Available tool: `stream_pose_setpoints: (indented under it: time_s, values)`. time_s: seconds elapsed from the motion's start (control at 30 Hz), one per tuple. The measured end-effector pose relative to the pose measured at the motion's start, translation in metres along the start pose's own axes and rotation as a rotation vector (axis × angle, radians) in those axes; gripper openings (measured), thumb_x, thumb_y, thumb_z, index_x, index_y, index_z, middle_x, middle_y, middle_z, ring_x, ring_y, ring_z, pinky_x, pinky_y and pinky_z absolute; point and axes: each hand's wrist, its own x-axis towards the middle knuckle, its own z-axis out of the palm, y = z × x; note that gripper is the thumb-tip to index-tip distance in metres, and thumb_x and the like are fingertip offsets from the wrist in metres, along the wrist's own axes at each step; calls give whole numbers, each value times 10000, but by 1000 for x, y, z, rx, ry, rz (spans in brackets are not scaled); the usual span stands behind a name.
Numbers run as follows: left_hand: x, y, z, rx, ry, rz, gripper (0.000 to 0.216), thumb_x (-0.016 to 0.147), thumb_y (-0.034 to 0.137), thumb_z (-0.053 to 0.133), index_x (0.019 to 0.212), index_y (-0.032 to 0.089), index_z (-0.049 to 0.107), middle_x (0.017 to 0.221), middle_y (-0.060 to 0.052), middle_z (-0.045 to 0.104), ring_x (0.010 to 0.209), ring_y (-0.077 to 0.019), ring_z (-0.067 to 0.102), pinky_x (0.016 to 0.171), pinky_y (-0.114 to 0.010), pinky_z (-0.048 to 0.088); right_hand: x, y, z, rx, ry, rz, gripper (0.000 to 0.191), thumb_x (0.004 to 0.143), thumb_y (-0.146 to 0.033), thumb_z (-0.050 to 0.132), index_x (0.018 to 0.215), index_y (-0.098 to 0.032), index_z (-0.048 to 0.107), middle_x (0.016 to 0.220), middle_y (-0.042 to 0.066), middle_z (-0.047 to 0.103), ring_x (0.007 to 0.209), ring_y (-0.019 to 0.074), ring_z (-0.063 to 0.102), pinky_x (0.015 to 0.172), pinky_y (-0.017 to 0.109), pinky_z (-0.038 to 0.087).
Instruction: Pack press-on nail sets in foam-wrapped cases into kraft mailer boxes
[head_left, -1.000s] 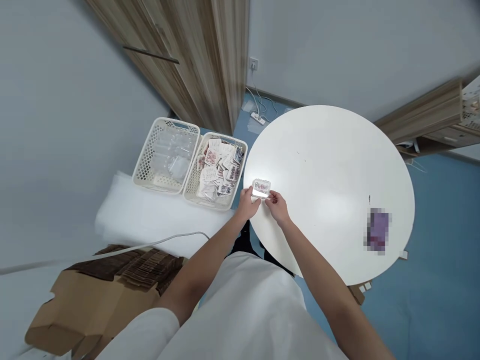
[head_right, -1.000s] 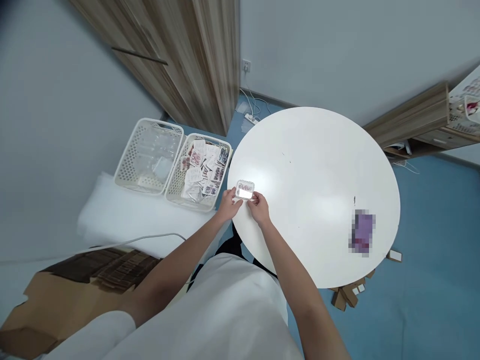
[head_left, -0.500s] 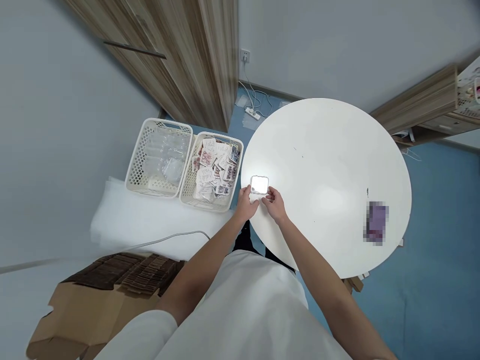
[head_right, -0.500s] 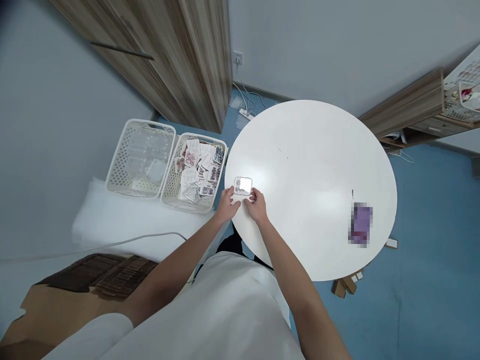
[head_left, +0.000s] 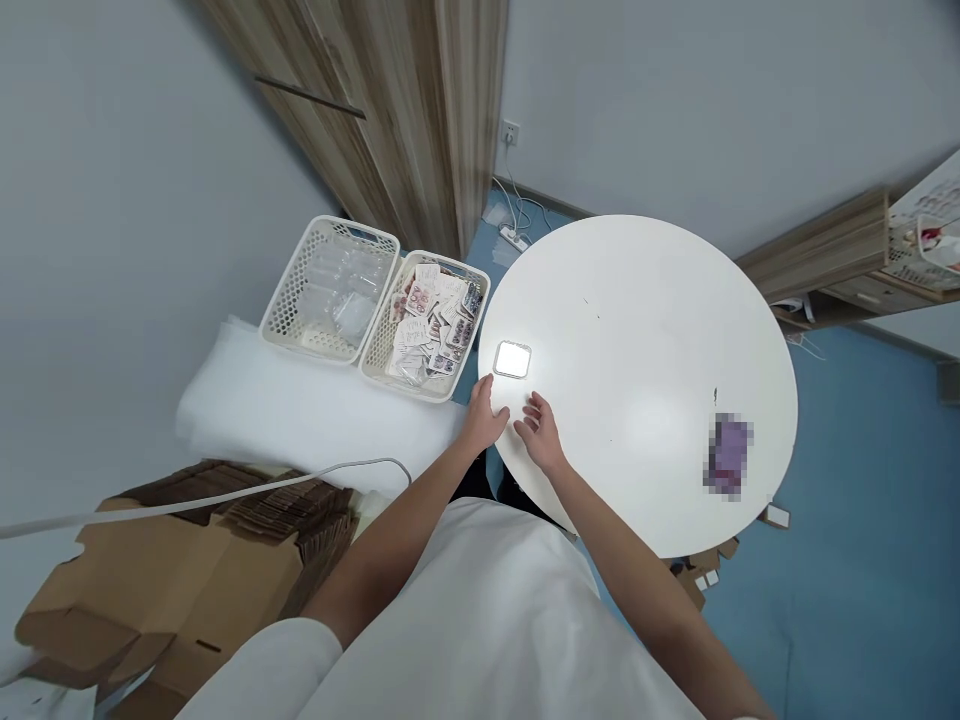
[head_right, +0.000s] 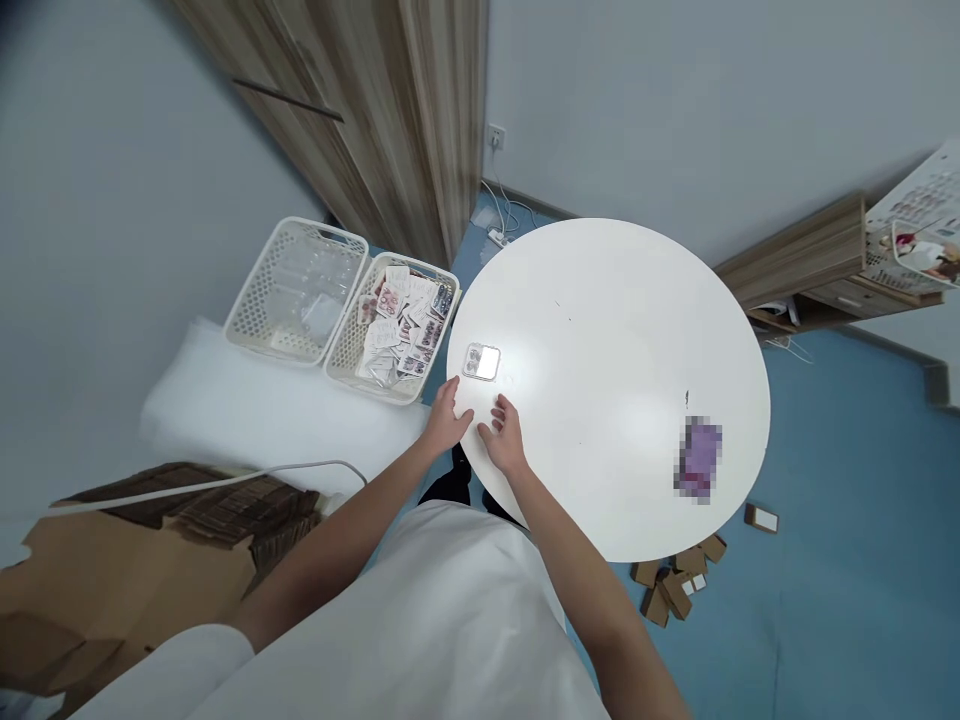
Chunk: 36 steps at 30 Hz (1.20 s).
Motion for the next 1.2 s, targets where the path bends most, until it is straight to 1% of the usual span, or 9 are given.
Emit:
stream_pose_setpoints:
  time_s: [0.13,0.23,0.33,0.43,0.57,0.73,0.9,1.03,1.2]
  values:
    - [-44,-6,-5,88,-8,56,460,770,216,475,1225,170,421,1268,-104,421,1185,-218,398,980,-372,353,-42,14,-16,-59,-88,0,519,697,-294,542,1195,-227,411,1217,83,457,863,143,550,826,350,452]
    - [-87,-16,-8,134,-58,9,355,781,228,459,1127,172,511,1124,-90,549,1038,-200,518,899,-349,421,-63,27,-31,-137,-184,-4,420,704,-302,516,1112,-202,493,1088,72,547,711,125,550,731,332,471]
    - [-134,-25,-9,181,-30,-86,339,783,261,464,1105,182,534,1088,-83,581,998,-203,544,869,-344,436,-71,39,-38,-169,-302,-28,337,709,-319,506,1018,-191,553,965,61,599,693,137,552,690,324,472]
    - [-173,-32,-12,241,34,-161,335,784,299,468,1096,207,549,1099,-75,584,1018,-217,538,869,-347,428,-72,42,-34,-160,-406,-68,306,717,-327,500,982,-192,573,883,51,621,724,150,568,710,325,471]
    - [-204,-38,-21,369,127,-267,354,785,334,461,1109,217,542,1127,-76,572,1058,-239,507,885,-354,401,-71,36,-17,-198,-551,-105,315,710,-341,509,985,-204,579,860,40,627,707,148,572,691,316,474]
    - [-210,-47,-39,511,250,-369,387,799,362,423,1134,189,512,1156,-89,537,1091,-245,468,885,-346,380,-65,29,8,-330,-696,-139,302,705,-345,518,970,-218,587,873,35,631,753,159,582,697,319,470]
    - [-199,-52,-69,651,353,-368,356,791,325,453,1109,178,519,1133,-94,534,1079,-249,458,885,-352,358,-53,20,47,-330,-806,-114,298,683,-313,560,963,-211,581,918,53,639,853,174,595,766,329,465]
    - [-177,-54,-102,762,354,-337,314,801,296,459,1093,197,516,1141,-82,521,1082,-253,430,878,-376,337,-46,4,93,-185,-847,-35,295,665,-253,568,956,-206,571,1016,71,625,926,173,591,826,330,452]
    - [-131,-65,-139,766,285,-381,249,776,251,524,1015,179,521,1070,-96,532,1043,-256,434,873,-386,310,-36,-7,151,-61,-767,54,402,633,-160,526,1030,-221,531,1179,75,545,1051,187,545,892,334,423]
